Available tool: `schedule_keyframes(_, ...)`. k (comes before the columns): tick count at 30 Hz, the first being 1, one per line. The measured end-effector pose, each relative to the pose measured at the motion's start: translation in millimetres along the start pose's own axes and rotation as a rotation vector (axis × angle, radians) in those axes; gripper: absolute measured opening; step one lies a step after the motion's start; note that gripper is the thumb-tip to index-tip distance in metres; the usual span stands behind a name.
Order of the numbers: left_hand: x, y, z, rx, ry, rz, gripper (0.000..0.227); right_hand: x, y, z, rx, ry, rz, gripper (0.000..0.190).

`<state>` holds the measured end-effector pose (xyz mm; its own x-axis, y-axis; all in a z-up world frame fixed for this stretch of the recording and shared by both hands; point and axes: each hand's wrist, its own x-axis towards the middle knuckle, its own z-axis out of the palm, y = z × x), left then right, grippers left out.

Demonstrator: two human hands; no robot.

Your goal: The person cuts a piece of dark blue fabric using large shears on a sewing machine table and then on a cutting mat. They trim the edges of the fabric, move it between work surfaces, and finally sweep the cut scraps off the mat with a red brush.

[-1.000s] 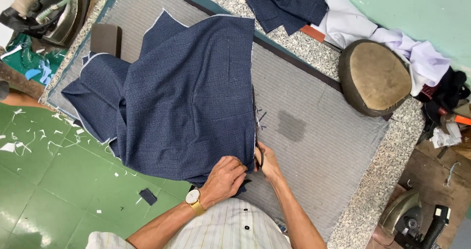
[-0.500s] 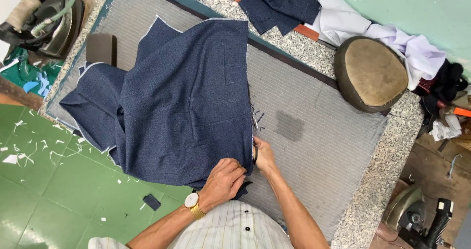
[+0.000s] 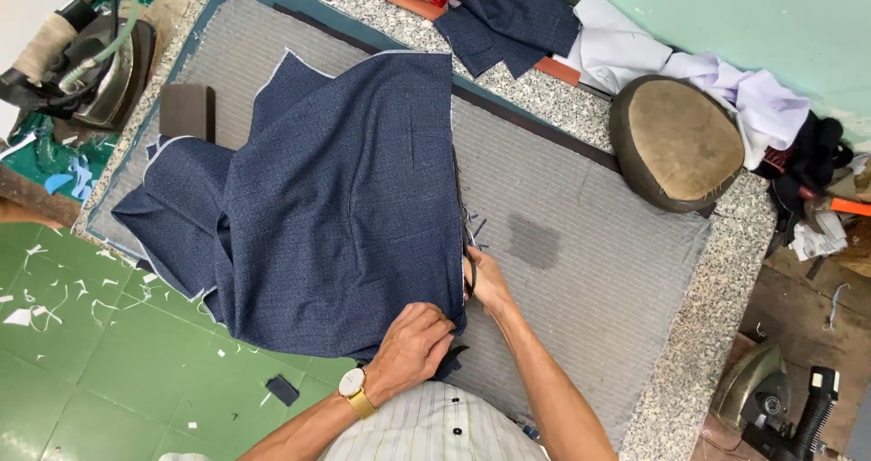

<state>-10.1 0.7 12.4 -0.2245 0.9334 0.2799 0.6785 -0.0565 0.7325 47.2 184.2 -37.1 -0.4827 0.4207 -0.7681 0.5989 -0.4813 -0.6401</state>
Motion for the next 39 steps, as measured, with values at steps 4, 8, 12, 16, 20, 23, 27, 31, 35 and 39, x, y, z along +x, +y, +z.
schedule_keyframes(4,0,0,-5,-0.015,-0.009,0.009,0.013,9,-1,3,0.022,0.004,-0.032,0.041)
schedule_keyframes(8,-1,-3,-3,-0.017,0.01,0.013,0.014,11,7,7,0.012,0.068,-0.054,0.036)
schedule_keyframes(12,0,-2,-11,-0.022,0.005,0.001,0.012,12,8,9,0.039,0.09,-0.039,0.049)
schedule_keyframes(16,0,-2,-16,-0.039,0.015,-0.003,0.012,-8,-9,12,0.033,0.041,0.068,0.052)
schedule_keyframes(20,2,0,-23,-0.06,0.007,0.017,0.011,9,-11,11,0.041,0.052,0.01,0.031)
schedule_keyframes(23,6,1,-28,-0.081,0.04,0.039,0.01,12,-26,13,-0.016,0.055,0.055,0.041)
schedule_keyframes(27,8,0,-35,-0.105,0.029,0.071,0.01,16,-38,16,-0.022,0.046,0.024,0.043)
schedule_keyframes(31,9,-1,-39,-0.12,0.023,0.084,0.011,14,-52,22,-0.101,0.074,0.069,0.053)
schedule_keyframes(35,8,-3,-44,-0.13,0.012,0.087,0.014,34,-36,24,-0.189,0.141,0.031,0.061)
schedule_keyframes(39,10,-4,-47,-0.157,0.022,0.09,0.014,41,-27,26,-0.167,0.173,0.021,0.049)
